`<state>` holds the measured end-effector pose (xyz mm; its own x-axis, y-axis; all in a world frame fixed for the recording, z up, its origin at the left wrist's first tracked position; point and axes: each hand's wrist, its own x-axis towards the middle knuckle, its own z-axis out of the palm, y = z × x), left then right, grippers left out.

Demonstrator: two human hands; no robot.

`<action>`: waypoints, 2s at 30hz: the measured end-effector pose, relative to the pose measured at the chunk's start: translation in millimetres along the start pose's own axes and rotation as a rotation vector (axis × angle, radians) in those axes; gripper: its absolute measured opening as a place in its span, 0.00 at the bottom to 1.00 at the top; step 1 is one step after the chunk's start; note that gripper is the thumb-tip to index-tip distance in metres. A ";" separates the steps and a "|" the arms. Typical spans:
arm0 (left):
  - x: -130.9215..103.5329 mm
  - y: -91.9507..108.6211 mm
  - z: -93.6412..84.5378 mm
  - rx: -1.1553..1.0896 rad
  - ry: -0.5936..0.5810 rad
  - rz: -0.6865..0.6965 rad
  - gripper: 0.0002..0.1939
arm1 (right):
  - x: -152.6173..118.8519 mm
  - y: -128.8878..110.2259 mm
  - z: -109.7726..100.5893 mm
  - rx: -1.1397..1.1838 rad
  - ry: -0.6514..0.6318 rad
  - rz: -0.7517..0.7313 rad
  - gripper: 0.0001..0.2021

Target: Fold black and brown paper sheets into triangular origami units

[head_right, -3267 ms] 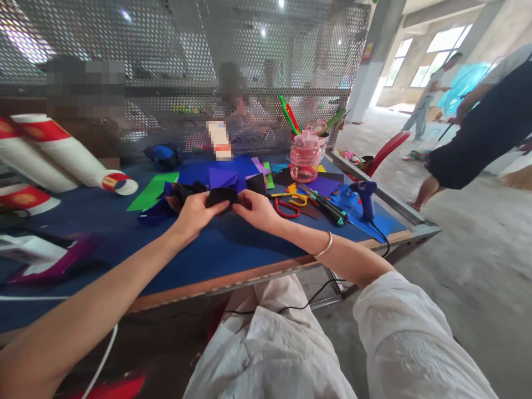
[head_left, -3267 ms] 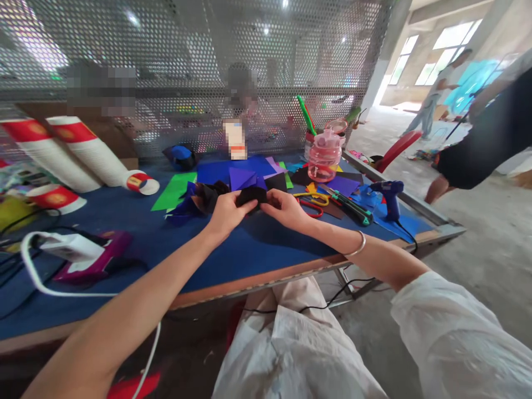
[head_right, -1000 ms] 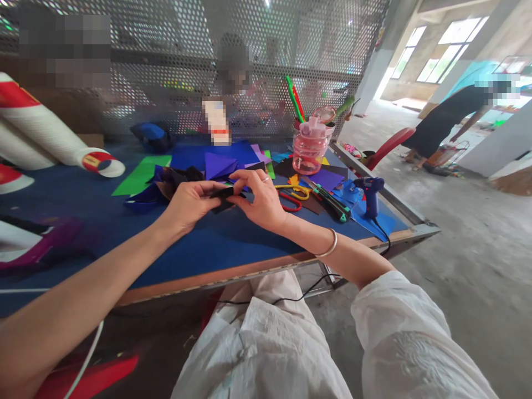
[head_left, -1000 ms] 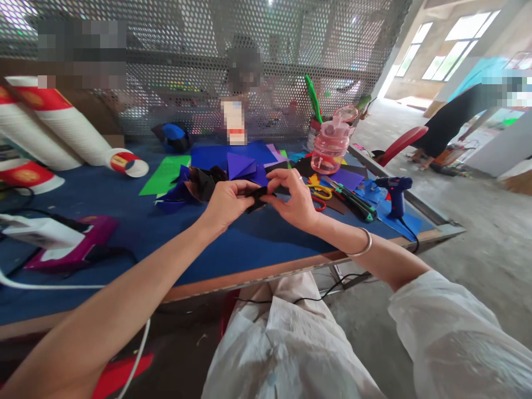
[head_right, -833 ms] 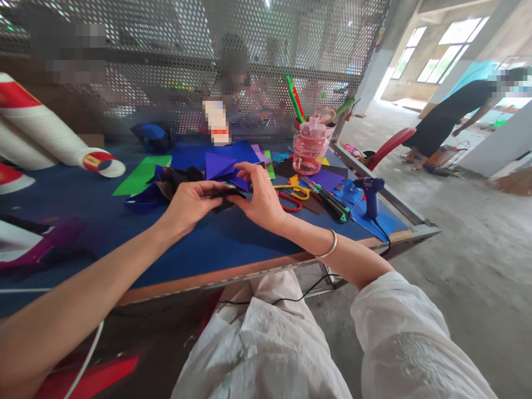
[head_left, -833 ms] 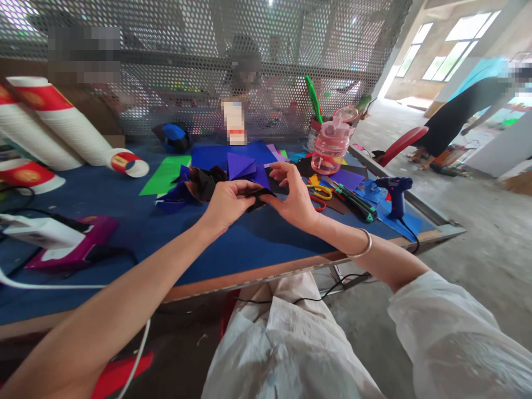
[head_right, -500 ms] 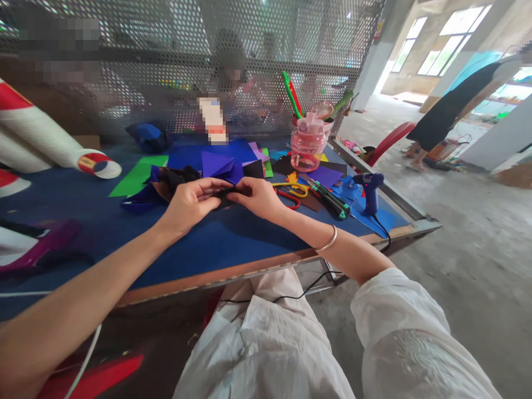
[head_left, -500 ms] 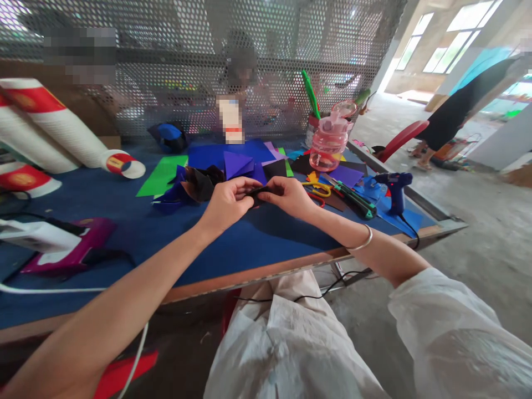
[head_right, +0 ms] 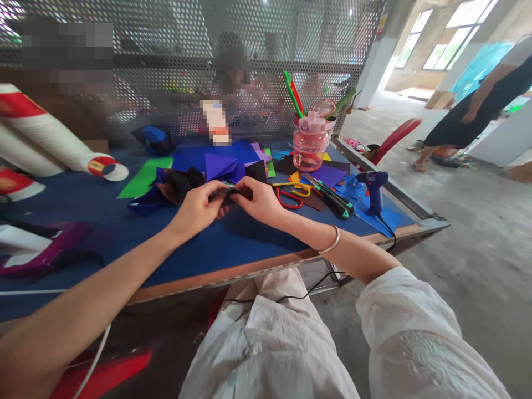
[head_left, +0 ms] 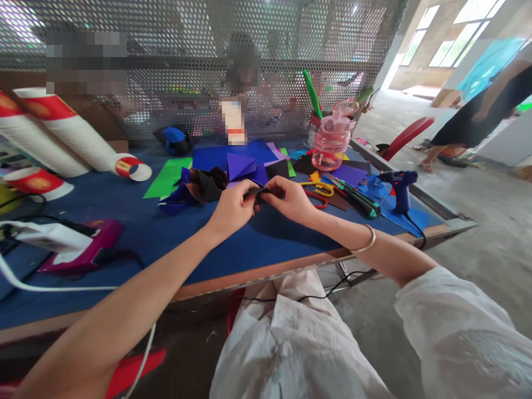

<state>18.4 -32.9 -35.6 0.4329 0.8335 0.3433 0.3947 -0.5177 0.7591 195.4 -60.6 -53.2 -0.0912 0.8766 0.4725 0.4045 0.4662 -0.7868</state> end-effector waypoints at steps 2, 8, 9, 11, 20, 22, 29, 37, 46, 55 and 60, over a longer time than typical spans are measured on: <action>-1.5 0.1 -2.5 0.112 0.053 0.050 0.12 | -0.4 2.1 1.0 0.011 -0.049 0.016 0.09; -5.9 0.1 -2.6 0.304 0.102 0.129 0.19 | -2.5 0.5 2.2 0.014 -0.147 0.016 0.02; -5.7 0.0 -2.3 0.309 0.101 0.137 0.19 | -2.6 -1.0 1.6 0.012 -0.147 0.009 0.01; -3.7 -0.6 -2.9 0.297 0.096 0.149 0.18 | -2.3 -3.5 -0.2 0.005 -0.130 -0.007 0.01; 9.3 -8.1 -7.9 0.245 -0.011 0.134 0.20 | 0.0 1.2 -1.9 -0.042 -0.029 -0.038 0.04; 7.2 -8.2 -6.8 0.267 0.024 0.126 0.20 | -1.5 0.3 -0.6 -0.040 -0.037 -0.042 0.04; 4.6 -6.5 -5.0 0.249 0.102 0.093 0.21 | -3.5 -3.8 0.8 -0.040 -0.023 -0.051 0.03; 8.1 -10.2 -6.1 0.057 0.002 0.045 0.16 | 1.6 3.0 -2.0 -0.067 -0.002 -0.036 0.03; 8.1 -8.9 -7.6 -0.012 0.029 -0.048 0.18 | 0.8 2.1 -2.5 -0.044 0.001 -0.063 0.03; 7.1 -6.9 -13.0 -0.042 0.059 -0.032 0.19 | 1.6 5.8 -1.8 -0.029 -0.009 -0.040 0.04; 10.2 -7.4 -11.4 -0.080 -0.046 0.009 0.23 | 0.8 4.8 -3.4 0.010 -0.041 -0.044 0.04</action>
<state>10.6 -18.3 -31.5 0.4742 0.8178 0.3260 0.3251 -0.5068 0.7984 200.4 -58.1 -55.3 -0.1464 0.8591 0.4904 0.3897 0.5057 -0.7697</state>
